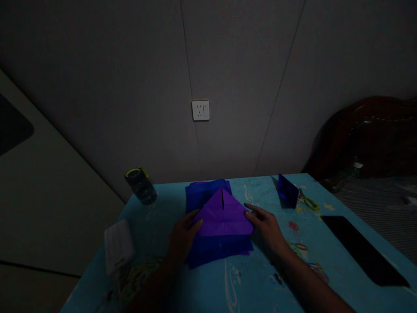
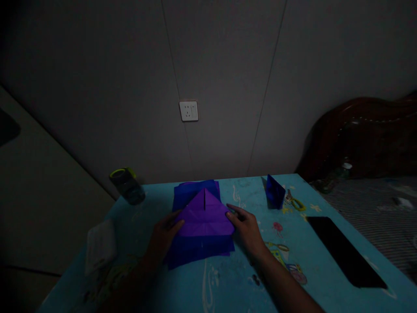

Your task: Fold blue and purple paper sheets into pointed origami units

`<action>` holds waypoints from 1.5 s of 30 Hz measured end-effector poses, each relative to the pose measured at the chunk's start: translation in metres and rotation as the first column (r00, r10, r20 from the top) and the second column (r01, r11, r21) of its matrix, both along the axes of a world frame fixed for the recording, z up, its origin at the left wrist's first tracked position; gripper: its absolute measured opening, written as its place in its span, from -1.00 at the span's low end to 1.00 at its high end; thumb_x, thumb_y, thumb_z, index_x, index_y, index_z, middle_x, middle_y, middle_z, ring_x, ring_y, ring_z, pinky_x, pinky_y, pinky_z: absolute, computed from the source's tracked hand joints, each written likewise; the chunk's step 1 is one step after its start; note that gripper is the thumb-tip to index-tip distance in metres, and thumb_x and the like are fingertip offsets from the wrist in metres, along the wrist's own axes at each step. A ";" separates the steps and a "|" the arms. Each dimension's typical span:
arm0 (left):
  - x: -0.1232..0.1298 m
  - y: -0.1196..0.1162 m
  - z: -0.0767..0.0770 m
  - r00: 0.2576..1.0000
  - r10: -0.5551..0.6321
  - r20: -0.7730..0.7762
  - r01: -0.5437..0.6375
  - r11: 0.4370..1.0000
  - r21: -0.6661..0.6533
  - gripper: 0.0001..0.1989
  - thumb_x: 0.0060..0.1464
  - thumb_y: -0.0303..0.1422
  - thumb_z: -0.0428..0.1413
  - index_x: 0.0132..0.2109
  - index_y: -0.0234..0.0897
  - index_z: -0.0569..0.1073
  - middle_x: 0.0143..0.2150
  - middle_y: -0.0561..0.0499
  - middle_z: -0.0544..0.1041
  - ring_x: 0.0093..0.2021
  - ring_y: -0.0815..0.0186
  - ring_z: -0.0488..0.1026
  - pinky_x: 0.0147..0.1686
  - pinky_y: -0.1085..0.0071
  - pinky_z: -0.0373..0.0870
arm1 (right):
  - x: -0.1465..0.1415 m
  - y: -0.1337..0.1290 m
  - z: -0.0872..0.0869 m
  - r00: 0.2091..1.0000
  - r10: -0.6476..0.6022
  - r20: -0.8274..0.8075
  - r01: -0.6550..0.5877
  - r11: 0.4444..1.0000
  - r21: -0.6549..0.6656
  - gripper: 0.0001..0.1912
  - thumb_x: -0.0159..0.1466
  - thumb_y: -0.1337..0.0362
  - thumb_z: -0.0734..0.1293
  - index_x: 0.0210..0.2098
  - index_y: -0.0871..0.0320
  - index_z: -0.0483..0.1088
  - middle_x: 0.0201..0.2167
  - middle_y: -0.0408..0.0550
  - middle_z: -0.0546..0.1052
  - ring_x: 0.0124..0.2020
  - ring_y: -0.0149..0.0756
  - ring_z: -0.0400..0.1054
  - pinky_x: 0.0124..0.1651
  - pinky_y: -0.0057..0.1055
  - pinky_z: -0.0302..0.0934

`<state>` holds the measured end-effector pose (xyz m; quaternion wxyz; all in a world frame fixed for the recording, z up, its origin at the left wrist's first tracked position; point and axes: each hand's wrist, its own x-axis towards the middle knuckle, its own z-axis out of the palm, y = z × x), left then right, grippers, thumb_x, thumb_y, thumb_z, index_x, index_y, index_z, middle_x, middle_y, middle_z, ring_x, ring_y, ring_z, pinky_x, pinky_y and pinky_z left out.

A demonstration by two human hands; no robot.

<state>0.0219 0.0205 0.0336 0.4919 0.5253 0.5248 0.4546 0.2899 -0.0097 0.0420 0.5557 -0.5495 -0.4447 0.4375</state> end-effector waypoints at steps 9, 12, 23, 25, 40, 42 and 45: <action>-0.003 0.001 0.004 0.998 -0.015 -0.054 0.017 0.999 0.036 -0.71 -0.02 -0.20 0.22 -0.19 -0.29 0.58 -0.21 -0.05 0.66 -0.15 0.11 0.58 -0.10 0.20 0.48 | 0.008 -0.002 0.010 0.986 0.124 0.110 -0.121 0.992 -0.031 -0.64 0.08 0.00 0.46 -0.33 0.18 0.60 -0.38 0.00 0.62 -0.32 -0.14 0.46 -0.21 -0.27 0.29; -0.004 0.000 0.005 0.994 0.005 -0.106 0.002 0.998 0.064 -0.73 0.02 -0.18 0.19 -0.23 -0.29 0.57 -0.28 -0.05 0.65 -0.22 0.14 0.58 -0.17 0.24 0.48 | 0.012 -0.002 0.014 0.968 0.186 0.171 -0.188 0.982 -0.003 -0.67 0.09 -0.01 0.45 -0.39 0.16 0.59 -0.42 -0.04 0.58 -0.33 -0.17 0.43 -0.21 -0.28 0.27; -0.020 0.002 -0.009 0.818 0.313 -0.483 0.110 0.739 0.665 -0.80 0.15 -0.27 0.11 -0.16 -0.12 0.61 -0.27 -0.05 0.52 -0.26 0.26 0.49 -0.20 0.33 0.47 | 0.017 -0.003 0.010 0.882 -0.030 0.470 -0.105 0.960 0.259 -0.74 0.17 -0.02 0.40 -0.31 -0.03 0.63 -0.38 -0.06 0.33 -0.28 -0.20 0.29 -0.21 -0.28 0.24; -0.021 0.001 -0.012 0.796 0.293 -0.530 0.159 0.744 0.649 -0.77 0.18 -0.26 0.06 -0.12 -0.12 0.60 -0.32 -0.06 0.56 -0.29 0.25 0.51 -0.21 0.34 0.47 | 0.015 -0.004 0.008 0.892 -0.042 0.449 -0.084 0.963 0.257 -0.73 0.18 -0.02 0.39 -0.31 -0.02 0.63 -0.29 -0.04 0.37 -0.30 -0.22 0.32 -0.20 -0.27 0.27; -0.007 -0.011 -0.011 0.913 0.199 -0.357 -0.040 0.913 0.407 -0.76 0.10 -0.26 0.05 -0.11 -0.19 0.48 -0.24 -0.03 0.62 -0.26 0.20 0.56 -0.22 0.32 0.45 | 0.004 -0.010 0.010 0.962 -0.043 0.269 -0.038 0.956 0.289 -0.79 0.19 0.05 0.42 -0.28 -0.01 0.61 0.12 0.04 0.38 0.09 -0.04 0.33 0.12 -0.12 0.24; -0.005 -0.012 -0.008 0.945 0.173 -0.278 -0.061 0.927 0.370 -0.78 0.08 -0.27 0.07 -0.13 -0.21 0.46 -0.32 0.02 0.58 -0.32 0.26 0.52 -0.28 0.37 0.42 | 0.004 -0.010 0.011 0.970 -0.017 0.244 -0.054 0.958 0.282 -0.80 0.17 0.06 0.43 -0.29 0.00 0.61 0.17 0.03 0.36 0.09 -0.03 0.34 0.14 -0.10 0.22; -0.004 -0.014 -0.007 0.978 0.124 -0.166 -0.069 0.951 0.301 -0.80 0.03 -0.30 0.11 -0.17 -0.23 0.44 -0.47 0.11 0.46 -0.48 0.35 0.40 -0.43 0.46 0.32 | 0.005 -0.010 0.013 0.979 0.018 0.201 -0.070 0.964 0.256 -0.81 0.17 0.07 0.44 -0.30 0.01 0.61 0.22 0.02 0.34 0.11 -0.03 0.33 0.17 -0.09 0.18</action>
